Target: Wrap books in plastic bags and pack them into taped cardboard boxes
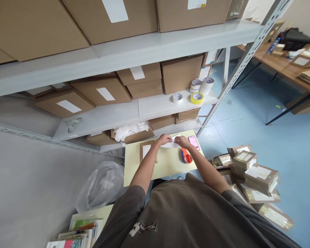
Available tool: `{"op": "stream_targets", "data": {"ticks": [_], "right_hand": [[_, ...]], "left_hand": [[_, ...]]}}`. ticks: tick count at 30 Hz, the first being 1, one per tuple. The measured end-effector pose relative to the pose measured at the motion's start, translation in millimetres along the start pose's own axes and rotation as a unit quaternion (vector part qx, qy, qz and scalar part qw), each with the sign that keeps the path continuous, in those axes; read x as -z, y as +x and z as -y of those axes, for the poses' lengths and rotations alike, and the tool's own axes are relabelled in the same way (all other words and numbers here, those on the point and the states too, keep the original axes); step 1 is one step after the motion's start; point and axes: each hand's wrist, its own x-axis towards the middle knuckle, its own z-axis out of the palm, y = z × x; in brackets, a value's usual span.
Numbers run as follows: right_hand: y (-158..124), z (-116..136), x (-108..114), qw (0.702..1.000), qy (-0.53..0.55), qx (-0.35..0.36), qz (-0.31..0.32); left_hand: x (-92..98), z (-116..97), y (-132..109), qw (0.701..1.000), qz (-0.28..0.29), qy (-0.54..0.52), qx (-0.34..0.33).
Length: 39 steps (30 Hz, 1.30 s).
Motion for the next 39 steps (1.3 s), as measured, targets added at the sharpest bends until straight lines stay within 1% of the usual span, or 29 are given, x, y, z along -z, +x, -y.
{"op": "stream_targets", "data": {"ticks": [3,6,8,10,12,14,16,18,19,20,21,22,25,26,27,28,29,32,34,35,37,38,39], "right_hand": [[-0.6,-8.4,4.2,0.999,0.039,-0.038,-0.001],[-9.7,-26.8,14.8,0.994,0.084,-0.067,-0.026],[-17.4,-37.8,22.0,0.989,0.115,-0.083,-0.044],[-23.4,-43.6,26.9,0.985,0.134,-0.086,-0.059],[-26.4,-43.2,28.8,0.984,0.14,-0.08,-0.071],[-27.6,-38.3,28.8,0.985,0.134,-0.07,-0.081],[-29.0,-32.1,28.8,0.988,0.115,-0.059,-0.088],[-32.2,-26.8,30.5,0.99,0.097,-0.052,-0.093],[-34.3,-24.6,32.1,0.99,0.091,-0.05,-0.093],[-36.5,-22.4,34.0,0.991,0.089,-0.049,-0.092],[-38.4,-20.0,36.0,0.991,0.089,-0.048,-0.091],[-39.7,-17.2,38.0,0.991,0.091,-0.047,-0.09],[-37.3,-3.6,41.0,0.991,0.104,-0.031,-0.076],[-34.1,2.9,40.6,0.992,0.11,-0.021,-0.067],[-30.0,10.3,39.5,0.992,0.114,-0.008,-0.056],[-25.0,18.7,37.7,0.992,0.116,0.004,-0.044],[-19.4,27.7,35.2,0.993,0.114,0.015,-0.033],[-2.5,57.0,24.4,0.995,0.084,0.055,0.001],[6.3,75.2,14.8,0.992,0.054,0.11,0.009],[9.4,82.9,9.3,0.989,0.042,0.143,-0.006],[11.8,94.2,-3.9,0.978,0.03,0.197,-0.069],[11.1,97.5,-11.7,0.972,0.036,0.206,-0.11],[9.2,99.2,-20.4,0.967,0.051,0.2,-0.148]], "left_hand": [[2.1,4.0,-5.7,1.0,-0.011,-0.011,0.009],[6.0,10.2,-9.1,0.998,-0.043,-0.034,0.02],[5.1,11.8,-7.5,0.997,-0.062,-0.045,0.03],[-1.9,8.7,-1.7,0.996,-0.066,-0.045,0.035],[-15.1,0.6,6.8,0.996,-0.076,-0.025,0.032],[-30.3,-10.3,14.9,0.992,-0.124,0.023,0.028],[-41.7,-20.6,19.3,0.976,-0.201,0.074,0.027],[-45.9,-27.4,17.9,0.958,-0.271,0.092,0.03],[-45.2,-29.2,15.0,0.953,-0.29,0.081,0.033],[-43.3,-29.9,10.5,0.954,-0.294,0.057,0.035],[-40.7,-29.7,4.9,0.959,-0.28,0.026,0.034],[-38.0,-28.9,-1.9,0.968,-0.251,-0.009,0.028],[-33.0,-25.1,-26.0,0.987,-0.131,-0.096,-0.01],[-32.8,-23.9,-34.6,0.988,-0.108,-0.111,-0.02],[-33.3,-22.8,-43.0,0.987,-0.099,-0.123,-0.023],[-34.1,-21.5,-51.4,0.986,-0.104,-0.131,-0.021],[-35.1,-19.9,-59.6,0.983,-0.12,-0.139,-0.016],[-36.7,-11.0,-84.8,0.966,-0.193,-0.172,0.011],[-36.8,-0.7,-103.3,0.949,-0.243,-0.198,0.039],[-36.9,5.4,-113.0,0.936,-0.27,-0.215,0.061],[-38.3,17.6,-132.1,0.899,-0.328,-0.267,0.114],[-40.0,23.0,-141.0,0.875,-0.354,-0.3,0.139],[-42.3,27.6,-149.1,0.85,-0.375,-0.335,0.157]]}}
